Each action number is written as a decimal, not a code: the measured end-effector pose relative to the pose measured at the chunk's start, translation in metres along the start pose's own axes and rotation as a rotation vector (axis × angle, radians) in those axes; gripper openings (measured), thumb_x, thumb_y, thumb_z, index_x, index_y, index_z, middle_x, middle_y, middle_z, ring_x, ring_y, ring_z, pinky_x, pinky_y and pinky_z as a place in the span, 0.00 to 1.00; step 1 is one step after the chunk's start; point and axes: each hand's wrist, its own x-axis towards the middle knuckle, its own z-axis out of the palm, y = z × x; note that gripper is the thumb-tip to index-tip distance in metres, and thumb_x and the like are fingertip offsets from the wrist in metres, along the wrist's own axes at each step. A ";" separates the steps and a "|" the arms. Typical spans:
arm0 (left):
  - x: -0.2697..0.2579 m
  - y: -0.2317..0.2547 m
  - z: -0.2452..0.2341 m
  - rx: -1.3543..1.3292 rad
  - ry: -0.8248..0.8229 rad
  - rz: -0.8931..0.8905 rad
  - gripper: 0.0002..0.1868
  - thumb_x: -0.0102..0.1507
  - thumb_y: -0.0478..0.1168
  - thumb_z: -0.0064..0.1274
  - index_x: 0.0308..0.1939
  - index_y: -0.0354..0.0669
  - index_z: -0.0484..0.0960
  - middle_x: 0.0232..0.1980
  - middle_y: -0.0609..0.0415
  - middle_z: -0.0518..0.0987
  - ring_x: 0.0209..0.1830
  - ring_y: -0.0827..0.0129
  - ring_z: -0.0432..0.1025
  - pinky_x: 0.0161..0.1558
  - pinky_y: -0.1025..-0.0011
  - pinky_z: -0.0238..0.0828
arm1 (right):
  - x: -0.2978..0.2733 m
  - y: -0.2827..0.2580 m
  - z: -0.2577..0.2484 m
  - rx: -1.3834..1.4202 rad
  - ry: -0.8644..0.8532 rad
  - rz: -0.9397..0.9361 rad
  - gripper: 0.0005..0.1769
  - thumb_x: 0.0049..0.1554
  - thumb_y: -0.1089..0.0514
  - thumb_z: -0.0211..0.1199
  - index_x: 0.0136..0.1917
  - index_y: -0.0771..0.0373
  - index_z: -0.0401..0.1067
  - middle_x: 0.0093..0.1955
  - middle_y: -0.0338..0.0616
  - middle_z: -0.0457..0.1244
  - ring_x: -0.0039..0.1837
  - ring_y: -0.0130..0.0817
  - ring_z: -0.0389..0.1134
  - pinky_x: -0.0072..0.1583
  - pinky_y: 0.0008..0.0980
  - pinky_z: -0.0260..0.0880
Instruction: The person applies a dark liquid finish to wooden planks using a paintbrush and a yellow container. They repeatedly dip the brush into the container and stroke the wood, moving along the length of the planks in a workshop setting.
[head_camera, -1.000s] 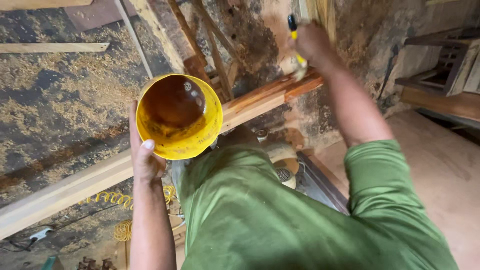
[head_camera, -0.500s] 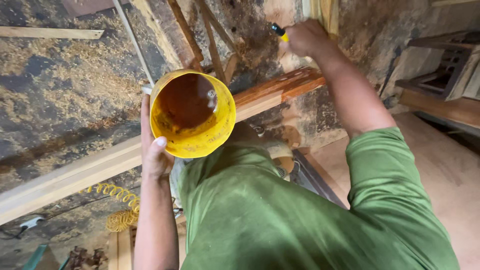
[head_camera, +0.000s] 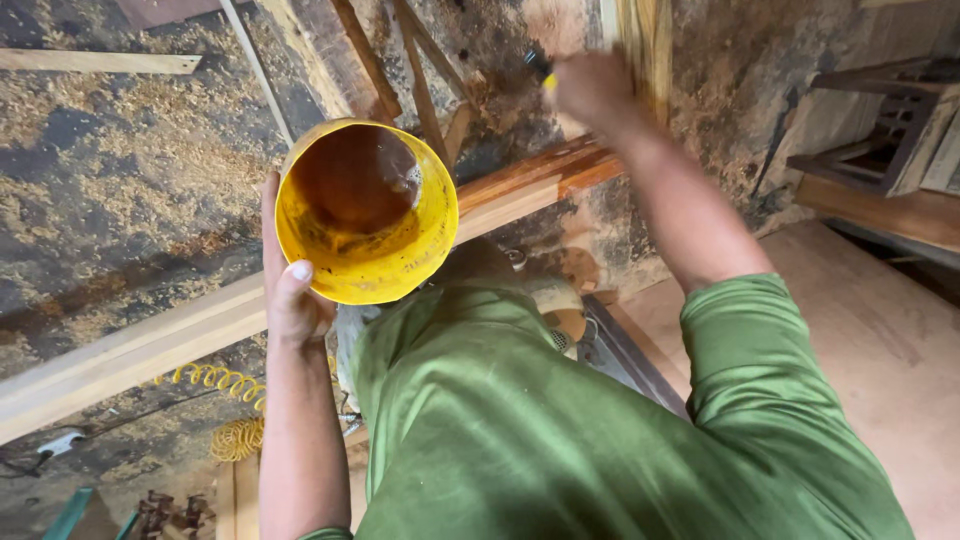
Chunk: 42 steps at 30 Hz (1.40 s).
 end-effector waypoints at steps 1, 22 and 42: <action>-0.001 0.001 0.001 -0.019 -0.008 -0.012 0.72 0.50 0.59 0.69 0.84 0.34 0.39 0.84 0.38 0.55 0.85 0.50 0.53 0.83 0.55 0.51 | -0.005 -0.010 0.007 0.046 -0.073 0.021 0.17 0.65 0.49 0.61 0.43 0.64 0.77 0.33 0.43 0.62 0.34 0.32 0.64 0.39 0.37 0.67; -0.026 -0.019 0.004 -0.145 -0.066 -0.017 0.56 0.54 0.55 0.67 0.79 0.38 0.56 0.75 0.45 0.66 0.76 0.55 0.63 0.77 0.57 0.62 | -0.033 0.074 0.009 -0.059 0.061 -0.123 0.20 0.72 0.49 0.59 0.47 0.68 0.76 0.30 0.52 0.66 0.28 0.42 0.67 0.37 0.42 0.70; -0.088 0.010 -0.107 -0.225 0.049 -0.003 0.52 0.55 0.56 0.65 0.78 0.41 0.62 0.76 0.47 0.67 0.75 0.53 0.63 0.77 0.53 0.61 | 0.024 -0.162 0.133 0.809 0.208 -0.031 0.14 0.63 0.56 0.64 0.56 0.68 0.77 0.39 0.44 0.68 0.38 0.31 0.70 0.39 0.33 0.68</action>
